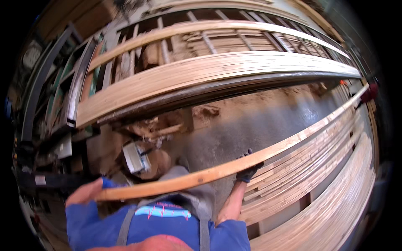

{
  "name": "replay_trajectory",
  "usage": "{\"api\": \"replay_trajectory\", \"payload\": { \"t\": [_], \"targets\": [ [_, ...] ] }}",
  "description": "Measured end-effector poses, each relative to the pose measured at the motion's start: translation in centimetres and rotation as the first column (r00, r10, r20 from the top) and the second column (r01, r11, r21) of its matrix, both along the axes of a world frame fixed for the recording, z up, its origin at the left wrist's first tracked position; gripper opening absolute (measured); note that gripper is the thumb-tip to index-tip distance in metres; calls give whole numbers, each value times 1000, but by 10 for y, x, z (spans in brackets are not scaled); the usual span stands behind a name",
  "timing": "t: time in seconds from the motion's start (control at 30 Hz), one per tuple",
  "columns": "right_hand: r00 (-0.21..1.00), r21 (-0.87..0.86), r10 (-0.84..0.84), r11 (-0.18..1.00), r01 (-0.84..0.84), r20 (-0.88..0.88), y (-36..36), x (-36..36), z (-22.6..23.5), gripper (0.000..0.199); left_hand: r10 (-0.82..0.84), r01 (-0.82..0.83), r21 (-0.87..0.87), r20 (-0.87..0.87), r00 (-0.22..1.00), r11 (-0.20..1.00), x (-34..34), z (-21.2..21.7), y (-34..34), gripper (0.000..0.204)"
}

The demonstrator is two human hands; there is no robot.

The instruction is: The person picks up wooden planks and places them onto a metal rack. They then use a rectangular block to spread a white substance, likely glue, onto the surface of the planks. Finally, the person uses a brush to apply a liquid from a red bowl onto the edges of a stack of planks.

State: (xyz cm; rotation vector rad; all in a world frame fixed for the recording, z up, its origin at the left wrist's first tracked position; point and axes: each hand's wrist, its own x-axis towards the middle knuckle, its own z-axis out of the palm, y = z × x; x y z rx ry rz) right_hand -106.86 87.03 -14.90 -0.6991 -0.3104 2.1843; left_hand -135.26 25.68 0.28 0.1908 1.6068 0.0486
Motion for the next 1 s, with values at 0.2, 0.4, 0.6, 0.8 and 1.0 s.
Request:
{"api": "replay_trajectory", "payload": {
  "t": [0.2, 0.4, 0.6, 0.8, 1.0],
  "targets": [
    [940, 236, 263, 948, -211, -217, 62, -138, 72, 88, -72, 66, 171, 31, 997, 983, -111, 51, 131, 63],
    [972, 144, 202, 972, -184, -123, 124, -267, 127, 90, -56, 721, 338, -885, 462, 605, -142, 216, 371, 95],
    [922, 157, 368, 924, -349, -117, 132, -394, 173, 92, -57, 635, 78, -980, 190, 769, -266, 207, 406, 66],
    [874, 263, 486, 845, -466, -15, 81, -491, 226, 92, 88, 477, 254, -935, 343, 841, -365, 221, 383, 67],
    [836, 368, 527, 755, -543, 153, 42, -572, 178, 80, 31, 416, 279, -858, 512, 866, -466, 178, 343, 63]
  ]
}}
